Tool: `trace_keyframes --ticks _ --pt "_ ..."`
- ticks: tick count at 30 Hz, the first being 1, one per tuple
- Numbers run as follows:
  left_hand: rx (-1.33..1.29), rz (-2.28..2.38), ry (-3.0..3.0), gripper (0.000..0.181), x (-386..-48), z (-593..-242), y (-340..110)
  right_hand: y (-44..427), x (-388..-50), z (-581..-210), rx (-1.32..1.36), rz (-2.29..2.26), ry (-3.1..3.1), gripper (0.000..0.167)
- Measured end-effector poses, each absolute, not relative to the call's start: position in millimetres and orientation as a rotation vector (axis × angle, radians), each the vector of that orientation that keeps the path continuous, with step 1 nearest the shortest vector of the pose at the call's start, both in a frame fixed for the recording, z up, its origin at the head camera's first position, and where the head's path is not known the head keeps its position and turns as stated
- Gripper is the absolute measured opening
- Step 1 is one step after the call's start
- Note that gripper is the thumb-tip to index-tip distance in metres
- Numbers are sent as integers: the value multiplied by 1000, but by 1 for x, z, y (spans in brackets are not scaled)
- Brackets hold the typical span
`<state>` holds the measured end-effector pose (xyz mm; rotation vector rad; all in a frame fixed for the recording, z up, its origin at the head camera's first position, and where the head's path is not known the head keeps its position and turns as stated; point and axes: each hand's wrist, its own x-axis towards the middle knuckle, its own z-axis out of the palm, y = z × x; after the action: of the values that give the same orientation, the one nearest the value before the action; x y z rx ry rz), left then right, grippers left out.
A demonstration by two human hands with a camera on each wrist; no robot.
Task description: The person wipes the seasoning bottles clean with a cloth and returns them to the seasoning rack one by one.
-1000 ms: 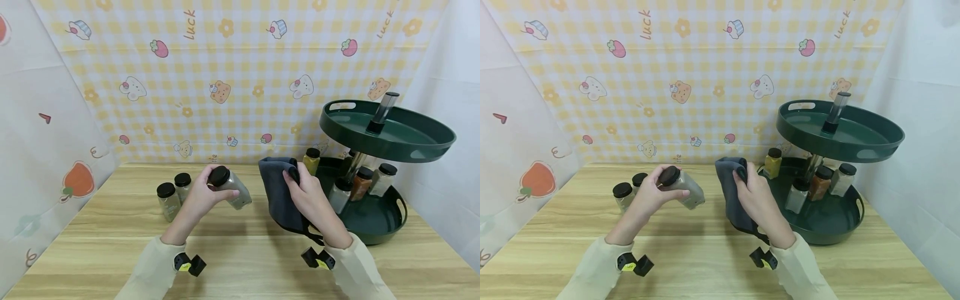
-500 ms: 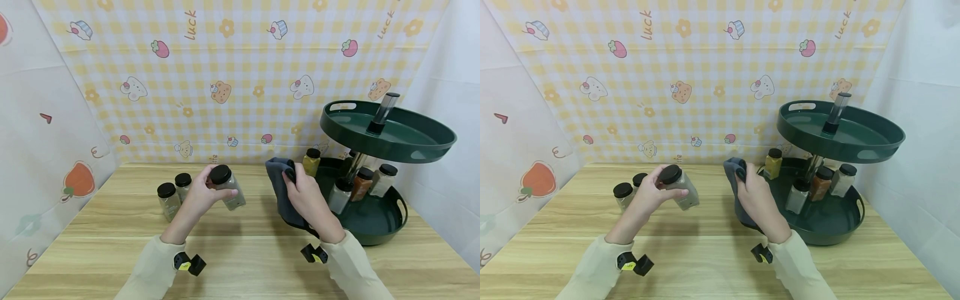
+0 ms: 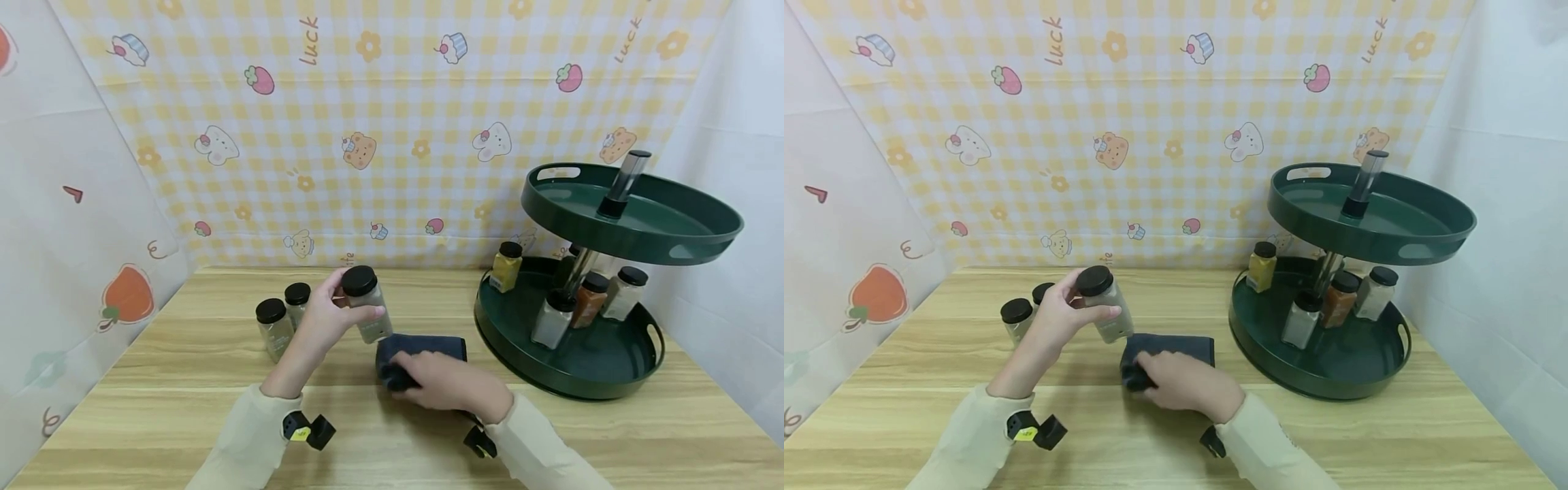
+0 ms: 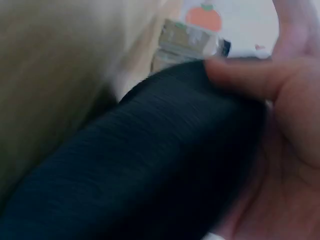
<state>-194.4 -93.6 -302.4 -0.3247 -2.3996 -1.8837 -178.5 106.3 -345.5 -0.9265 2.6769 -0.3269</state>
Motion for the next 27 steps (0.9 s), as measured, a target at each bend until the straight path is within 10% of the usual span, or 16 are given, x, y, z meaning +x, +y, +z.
trace_keyframes --ticks 27 --pt "-355 -1761 -2473 48 -196 -309 -87 130 -184 -330 -882 -430 2785 35"
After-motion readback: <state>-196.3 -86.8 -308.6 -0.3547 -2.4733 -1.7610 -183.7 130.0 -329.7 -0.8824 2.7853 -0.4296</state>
